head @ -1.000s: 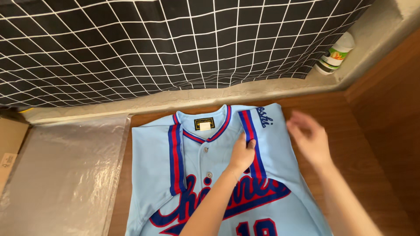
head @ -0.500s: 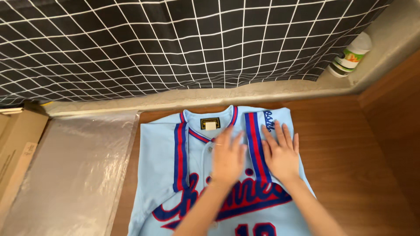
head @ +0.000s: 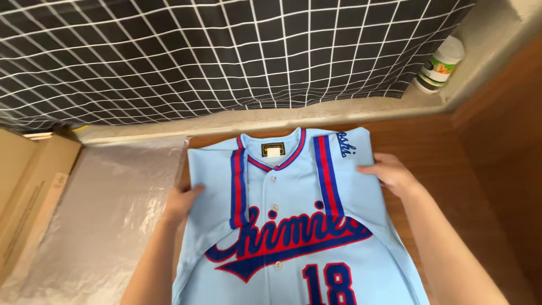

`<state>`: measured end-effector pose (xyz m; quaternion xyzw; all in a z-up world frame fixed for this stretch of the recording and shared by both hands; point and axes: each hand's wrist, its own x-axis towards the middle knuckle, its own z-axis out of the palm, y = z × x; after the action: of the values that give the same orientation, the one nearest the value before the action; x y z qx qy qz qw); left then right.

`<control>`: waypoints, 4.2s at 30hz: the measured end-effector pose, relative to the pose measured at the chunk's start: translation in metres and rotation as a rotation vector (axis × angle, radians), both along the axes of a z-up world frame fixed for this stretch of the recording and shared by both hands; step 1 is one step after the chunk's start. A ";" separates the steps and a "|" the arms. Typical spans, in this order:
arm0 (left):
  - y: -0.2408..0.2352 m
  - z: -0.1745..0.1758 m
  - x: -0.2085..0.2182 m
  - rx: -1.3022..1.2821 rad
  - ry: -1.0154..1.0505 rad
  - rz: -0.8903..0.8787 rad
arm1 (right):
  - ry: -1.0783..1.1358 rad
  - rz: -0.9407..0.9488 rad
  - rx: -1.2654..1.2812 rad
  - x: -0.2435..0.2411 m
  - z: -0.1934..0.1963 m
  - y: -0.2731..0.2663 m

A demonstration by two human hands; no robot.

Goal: The person folds a light blue baseball jersey on a wooden table, places it into a clear plastic bag, and then puts the bag into a cardboard box. The person then retrieves a white shirt from a clothes rack and lays it flat on the table.

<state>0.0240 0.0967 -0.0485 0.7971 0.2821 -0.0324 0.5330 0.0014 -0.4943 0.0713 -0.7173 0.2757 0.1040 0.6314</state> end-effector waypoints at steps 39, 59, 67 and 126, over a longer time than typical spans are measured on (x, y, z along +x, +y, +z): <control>-0.014 0.080 -0.287 -0.164 0.092 0.111 | 0.056 -0.303 -0.153 -0.301 0.110 0.027; 0.025 0.114 -0.331 -0.436 0.423 -0.212 | 0.385 -0.312 0.144 -0.374 0.097 0.074; -0.003 0.168 -0.326 -0.392 0.456 -0.311 | 0.401 -0.264 -0.163 -0.372 0.093 0.097; -0.032 0.188 -0.296 0.093 0.502 -0.232 | 0.312 -0.179 -0.286 -0.326 0.101 0.053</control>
<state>-0.2718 0.0650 0.1391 0.8147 0.3133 -0.2765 0.4022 -0.3246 -0.4414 0.1728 -0.7474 0.4444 0.1173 0.4797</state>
